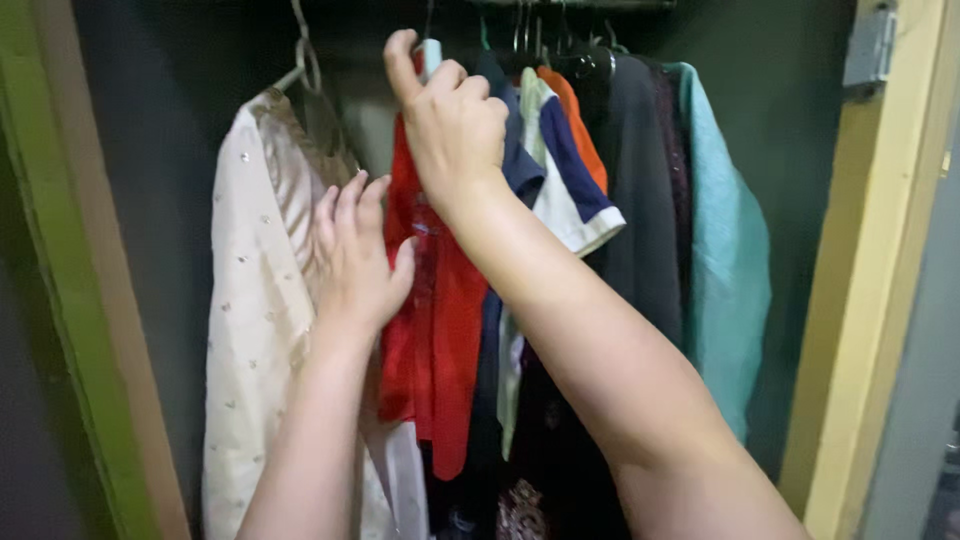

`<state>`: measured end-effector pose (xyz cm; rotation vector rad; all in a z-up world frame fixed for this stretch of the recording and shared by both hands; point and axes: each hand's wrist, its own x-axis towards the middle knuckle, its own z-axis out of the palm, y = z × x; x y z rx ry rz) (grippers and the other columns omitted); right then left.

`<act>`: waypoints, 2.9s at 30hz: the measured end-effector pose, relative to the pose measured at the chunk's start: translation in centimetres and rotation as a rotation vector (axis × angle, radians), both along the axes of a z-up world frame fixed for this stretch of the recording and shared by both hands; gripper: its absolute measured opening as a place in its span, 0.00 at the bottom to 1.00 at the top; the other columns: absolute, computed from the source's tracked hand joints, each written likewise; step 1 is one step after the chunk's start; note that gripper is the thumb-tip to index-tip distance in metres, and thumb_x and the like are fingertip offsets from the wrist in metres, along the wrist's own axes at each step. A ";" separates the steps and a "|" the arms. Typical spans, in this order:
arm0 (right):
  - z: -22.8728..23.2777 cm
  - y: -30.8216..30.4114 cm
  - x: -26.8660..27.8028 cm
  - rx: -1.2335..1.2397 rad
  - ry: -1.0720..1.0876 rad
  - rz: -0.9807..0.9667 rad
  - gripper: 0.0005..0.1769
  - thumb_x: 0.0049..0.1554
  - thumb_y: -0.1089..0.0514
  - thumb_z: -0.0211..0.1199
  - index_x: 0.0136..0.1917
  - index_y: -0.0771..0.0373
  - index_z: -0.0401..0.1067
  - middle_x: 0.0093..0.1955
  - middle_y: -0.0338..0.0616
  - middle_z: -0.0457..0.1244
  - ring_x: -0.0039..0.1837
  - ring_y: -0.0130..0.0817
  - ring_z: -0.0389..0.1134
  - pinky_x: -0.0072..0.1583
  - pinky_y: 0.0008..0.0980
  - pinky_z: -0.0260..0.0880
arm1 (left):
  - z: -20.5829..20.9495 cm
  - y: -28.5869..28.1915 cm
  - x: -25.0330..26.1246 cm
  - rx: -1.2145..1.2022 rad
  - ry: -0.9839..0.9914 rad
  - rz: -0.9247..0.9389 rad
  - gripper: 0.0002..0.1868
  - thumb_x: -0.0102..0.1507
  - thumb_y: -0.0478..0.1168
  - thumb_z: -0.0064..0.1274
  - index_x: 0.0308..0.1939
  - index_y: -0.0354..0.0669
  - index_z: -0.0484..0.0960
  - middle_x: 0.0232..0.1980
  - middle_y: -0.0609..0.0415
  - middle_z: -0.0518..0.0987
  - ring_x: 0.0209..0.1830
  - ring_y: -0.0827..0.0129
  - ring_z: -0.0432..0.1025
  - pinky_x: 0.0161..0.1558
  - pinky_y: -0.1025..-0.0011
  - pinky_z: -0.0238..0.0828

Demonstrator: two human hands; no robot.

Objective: The person picks up a dark blue shirt and a red t-shirt from a pile on the bed, places each on a hanger, and hangs them in a wardrobe. The person also moves a hanger on the bed and briefly adjusts items in the wardrobe.

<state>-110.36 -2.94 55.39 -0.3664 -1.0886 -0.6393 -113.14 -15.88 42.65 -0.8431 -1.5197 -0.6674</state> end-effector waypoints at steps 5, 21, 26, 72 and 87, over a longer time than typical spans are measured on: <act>2.6 2.2 -4.1 -0.036 0.008 -0.039 0.25 0.58 0.55 0.59 0.68 0.44 0.62 0.36 0.39 0.61 0.34 0.36 0.65 0.31 0.37 0.63 | 2.2 -0.1 -1.1 -0.001 0.044 0.039 0.41 0.57 0.41 0.64 0.73 0.47 0.65 0.76 0.44 0.61 0.77 0.39 0.50 0.75 0.45 0.45; 7.8 8.6 -11.4 -0.130 -0.093 -0.075 0.28 0.56 0.50 0.59 0.70 0.45 0.60 0.38 0.42 0.66 0.37 0.42 0.69 0.34 0.45 0.67 | 3.6 -0.1 -3.8 -0.003 0.073 0.127 0.38 0.57 0.43 0.63 0.71 0.54 0.69 0.79 0.47 0.55 0.79 0.43 0.46 0.76 0.43 0.38; 7.3 9.3 -12.3 -0.142 -0.169 -0.081 0.29 0.57 0.52 0.60 0.71 0.46 0.60 0.38 0.43 0.67 0.37 0.42 0.69 0.33 0.44 0.68 | 3.4 -0.3 -4.1 -0.004 0.079 0.144 0.38 0.56 0.43 0.63 0.71 0.55 0.70 0.79 0.49 0.56 0.79 0.44 0.47 0.77 0.43 0.38; -36.1 14.1 22.2 -0.466 -0.569 0.557 0.45 0.47 0.49 0.75 0.72 0.60 0.57 0.77 0.61 0.51 0.80 0.64 0.49 0.73 0.62 0.46 | -23.7 12.5 8.2 -0.345 -0.610 -0.294 0.48 0.60 0.64 0.53 0.73 0.37 0.57 0.78 0.41 0.56 0.78 0.47 0.52 0.70 0.39 0.40; -43.6 12.0 35.4 -0.717 -0.721 0.375 0.40 0.48 0.52 0.73 0.71 0.60 0.62 0.78 0.60 0.50 0.79 0.62 0.48 0.73 0.56 0.48 | -29.7 7.4 19.3 -0.393 -0.423 -0.383 0.43 0.60 0.62 0.51 0.73 0.44 0.64 0.78 0.38 0.58 0.75 0.36 0.53 0.71 0.34 0.40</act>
